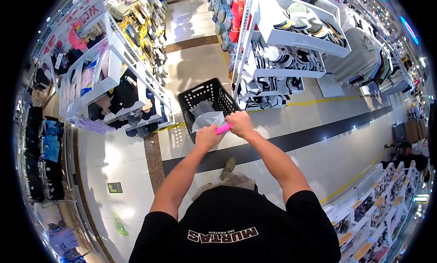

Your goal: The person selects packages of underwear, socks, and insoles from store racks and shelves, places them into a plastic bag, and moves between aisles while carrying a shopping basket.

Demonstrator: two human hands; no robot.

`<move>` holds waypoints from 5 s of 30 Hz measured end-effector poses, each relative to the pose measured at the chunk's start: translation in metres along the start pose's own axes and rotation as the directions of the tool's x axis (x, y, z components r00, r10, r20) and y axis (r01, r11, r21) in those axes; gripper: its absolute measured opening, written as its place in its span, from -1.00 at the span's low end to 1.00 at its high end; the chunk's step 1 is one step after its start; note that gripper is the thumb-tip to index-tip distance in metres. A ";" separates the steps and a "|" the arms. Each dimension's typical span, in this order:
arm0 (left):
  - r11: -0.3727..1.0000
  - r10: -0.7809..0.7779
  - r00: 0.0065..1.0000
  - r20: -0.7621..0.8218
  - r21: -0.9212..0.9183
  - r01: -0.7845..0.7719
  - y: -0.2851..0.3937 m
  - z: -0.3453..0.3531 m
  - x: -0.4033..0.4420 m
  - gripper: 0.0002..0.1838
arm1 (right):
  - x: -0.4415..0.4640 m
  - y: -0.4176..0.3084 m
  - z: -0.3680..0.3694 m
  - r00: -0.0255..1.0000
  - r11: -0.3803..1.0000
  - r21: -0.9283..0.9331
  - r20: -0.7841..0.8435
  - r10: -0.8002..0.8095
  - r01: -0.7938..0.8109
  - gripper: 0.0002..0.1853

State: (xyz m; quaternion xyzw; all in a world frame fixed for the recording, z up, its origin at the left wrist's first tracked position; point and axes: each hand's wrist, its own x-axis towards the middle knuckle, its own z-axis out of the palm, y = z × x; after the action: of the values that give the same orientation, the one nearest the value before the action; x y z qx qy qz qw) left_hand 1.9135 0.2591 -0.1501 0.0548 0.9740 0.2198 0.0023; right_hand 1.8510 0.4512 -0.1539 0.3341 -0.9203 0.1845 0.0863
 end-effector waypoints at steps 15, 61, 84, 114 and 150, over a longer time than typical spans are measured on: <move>0.987 -0.065 0.978 -0.200 0.131 0.093 -0.063 -0.028 0.120 -0.80 | 0.145 0.036 0.031 0.985 0.998 -0.002 0.164 0.059 -0.059 -0.89; 0.987 -0.055 0.992 -0.111 0.146 0.071 -0.340 -0.134 0.591 -0.77 | 0.648 0.184 0.147 0.964 0.994 0.008 0.245 0.099 -0.104 -0.82; 0.973 -0.199 0.978 -0.057 0.108 0.204 -0.428 -0.199 0.854 -0.75 | 0.909 0.291 0.163 0.897 0.985 -0.031 0.409 0.165 -0.167 -0.74; -0.675 0.141 0.450 -0.882 -0.418 -0.608 -0.298 -0.536 0.952 -0.88 | 1.132 0.415 0.189 0.895 0.957 -0.168 0.346 0.281 -0.235 -0.78; 0.644 -0.128 0.857 -0.500 -0.699 -0.311 -0.462 -0.395 1.368 -0.83 | 1.340 0.569 0.210 0.947 0.982 -0.016 0.263 0.186 -0.188 -0.73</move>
State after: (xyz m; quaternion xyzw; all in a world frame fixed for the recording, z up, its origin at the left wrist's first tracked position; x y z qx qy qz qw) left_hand 0.4941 -0.1769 0.0359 0.0404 0.7511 0.6128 -0.2423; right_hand 0.4543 -0.0102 -0.1294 0.2674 -0.9502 0.1502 -0.0561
